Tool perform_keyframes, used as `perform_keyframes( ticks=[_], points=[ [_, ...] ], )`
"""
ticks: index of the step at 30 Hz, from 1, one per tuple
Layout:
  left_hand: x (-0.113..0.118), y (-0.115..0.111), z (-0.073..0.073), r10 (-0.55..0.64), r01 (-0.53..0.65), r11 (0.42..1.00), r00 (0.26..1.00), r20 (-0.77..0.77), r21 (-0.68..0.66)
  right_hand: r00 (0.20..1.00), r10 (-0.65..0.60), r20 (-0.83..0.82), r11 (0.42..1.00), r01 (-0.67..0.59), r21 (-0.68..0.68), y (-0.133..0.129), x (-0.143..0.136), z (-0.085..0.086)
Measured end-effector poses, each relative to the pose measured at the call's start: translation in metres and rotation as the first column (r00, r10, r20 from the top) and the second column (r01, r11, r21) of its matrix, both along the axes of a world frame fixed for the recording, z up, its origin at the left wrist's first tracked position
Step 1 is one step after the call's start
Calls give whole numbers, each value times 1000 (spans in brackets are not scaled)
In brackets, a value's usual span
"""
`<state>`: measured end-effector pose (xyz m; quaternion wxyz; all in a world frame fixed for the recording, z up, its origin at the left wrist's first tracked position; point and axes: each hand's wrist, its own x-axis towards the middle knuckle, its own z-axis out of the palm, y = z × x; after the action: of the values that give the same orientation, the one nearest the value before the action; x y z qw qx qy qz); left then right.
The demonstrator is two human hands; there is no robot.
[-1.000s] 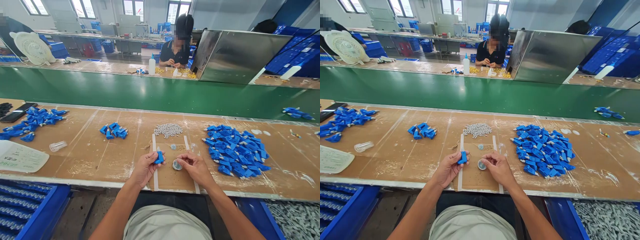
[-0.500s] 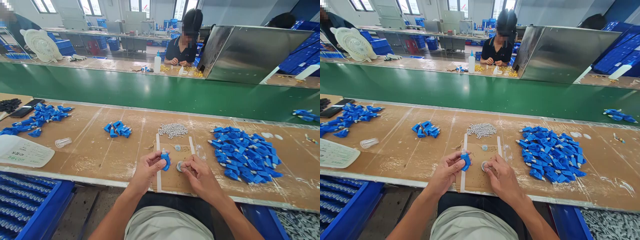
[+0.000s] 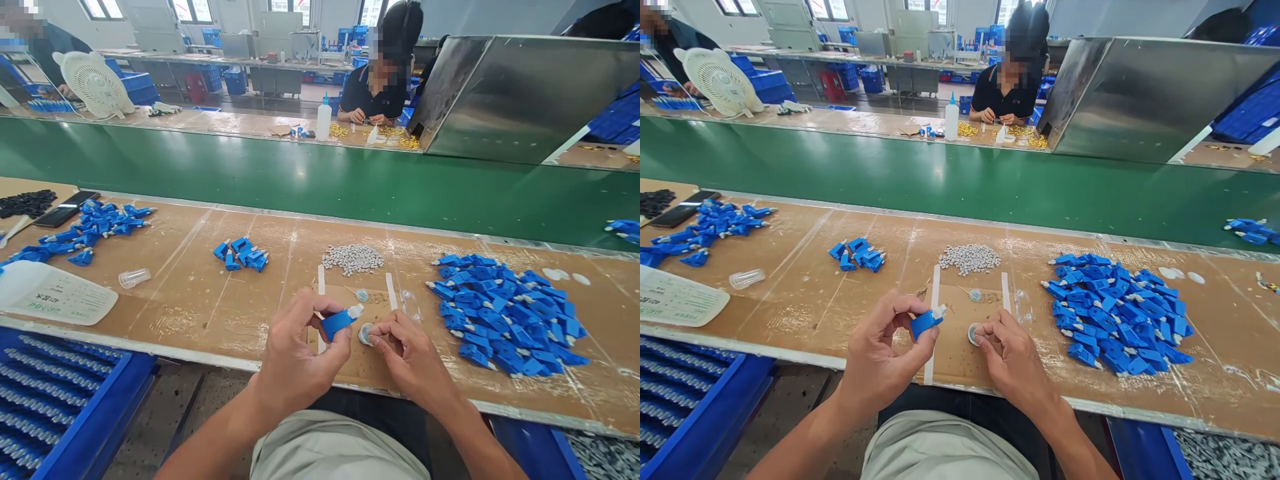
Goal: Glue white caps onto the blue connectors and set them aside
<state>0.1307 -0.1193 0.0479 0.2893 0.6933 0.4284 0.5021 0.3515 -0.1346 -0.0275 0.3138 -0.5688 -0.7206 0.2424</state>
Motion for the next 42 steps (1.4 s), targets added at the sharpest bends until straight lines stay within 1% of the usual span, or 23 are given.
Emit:
perform_keyframes(
  ticks=[4, 7, 9, 13, 15, 16, 17, 18, 19, 20, 21, 22, 23, 24, 25, 26, 27, 28, 30, 34, 36, 39, 42],
  points=[
    [1, 4, -1, 20, -12, 992, 998, -64, 129, 1000, -7, -9, 1000, 7, -19, 0, 1, 0],
    [0, 6, -3, 61, -32, 967, 993, -105, 254, 1000, -10, -12, 1000, 10, -28, -2, 2, 0],
    [-1, 7, -4, 84, -39, 937, 990, -116, 347, 1000, -10, -18, 999, 9, -33, -2, 3, 1],
    [-3, 10, -6, 134, -45, 855, 982, -136, 517, 999, -3, -53, 998, 0, -58, -3, 3, 1],
    [-3, 10, -7, 167, -54, 821, 975, -148, 568, 998, -6, -70, 997, 1, -71, -4, 2, 0],
    [-3, 9, -8, 171, -58, 816, 975, -143, 575, 997, -11, -78, 997, 5, -75, -4, 2, 0],
    [-3, 9, -10, 161, -69, 830, 980, -119, 554, 996, -17, -88, 997, 10, -77, -4, 2, 0],
    [-2, 8, -11, 132, -84, 871, 989, -66, 483, 995, -26, -98, 997, 18, -78, -4, 2, 0],
    [-1, 8, -14, 84, -87, 934, 996, 24, 346, 993, -37, -114, 996, 28, -79, -3, 2, 0],
    [-1, 7, -16, 32, -55, 988, 987, 158, 144, 989, -52, -136, 996, 41, -81, -3, 2, 0],
    [0, 7, -19, -1, 34, 995, 946, 325, -95, 984, -74, -164, 995, 60, -85, -2, 3, 0],
    [0, 7, -23, 5, 174, 933, 869, 494, -315, 975, -100, -200, 992, 83, -91, -2, 3, 1],
    [1, 8, -27, 53, 328, 820, 773, 632, -470, 962, -127, -242, 990, 106, -98, -1, 4, 2],
    [1, 9, -31, 120, 461, 697, 679, 724, -548, 946, -155, -286, 986, 129, -108, 0, 5, 2],
    [2, 9, -35, 187, 558, 595, 605, 774, -579, 928, -181, -325, 982, 150, -119, 1, 6, 3],
    [2, 10, -38, 243, 618, 519, 555, 796, -590, 911, -205, -358, 977, 168, -131, 2, 6, 4],
    [3, 10, -42, 283, 655, 467, 525, 802, -594, 896, -226, -383, 972, 184, -143, 2, 7, 4],
    [4, 10, -45, 311, 678, 432, 507, 804, -595, 883, -243, -402, 968, 196, -155, 2, 8, 5],
    [6, 9, -50, 336, 709, 387, 487, 806, -590, 861, -273, -430, 961, 222, -164, 3, 9, 6],
    [12, 8, -55, 329, 740, 339, 485, 810, -580, 818, -306, -488, 951, 281, -124, 2, 10, 13],
    [16, 7, -57, 302, 751, 315, 501, 811, -581, 791, -318, -523, 943, 323, -83, 1, 10, 20],
    [22, 5, -58, 264, 775, 267, 513, 817, -573, 762, -309, -569, 927, 375, 0, -3, 6, 35],
    [27, 3, -57, 226, 794, 235, 517, 825, -561, 793, -249, -556, 928, 359, 97, -8, -3, 51]
  ],
)
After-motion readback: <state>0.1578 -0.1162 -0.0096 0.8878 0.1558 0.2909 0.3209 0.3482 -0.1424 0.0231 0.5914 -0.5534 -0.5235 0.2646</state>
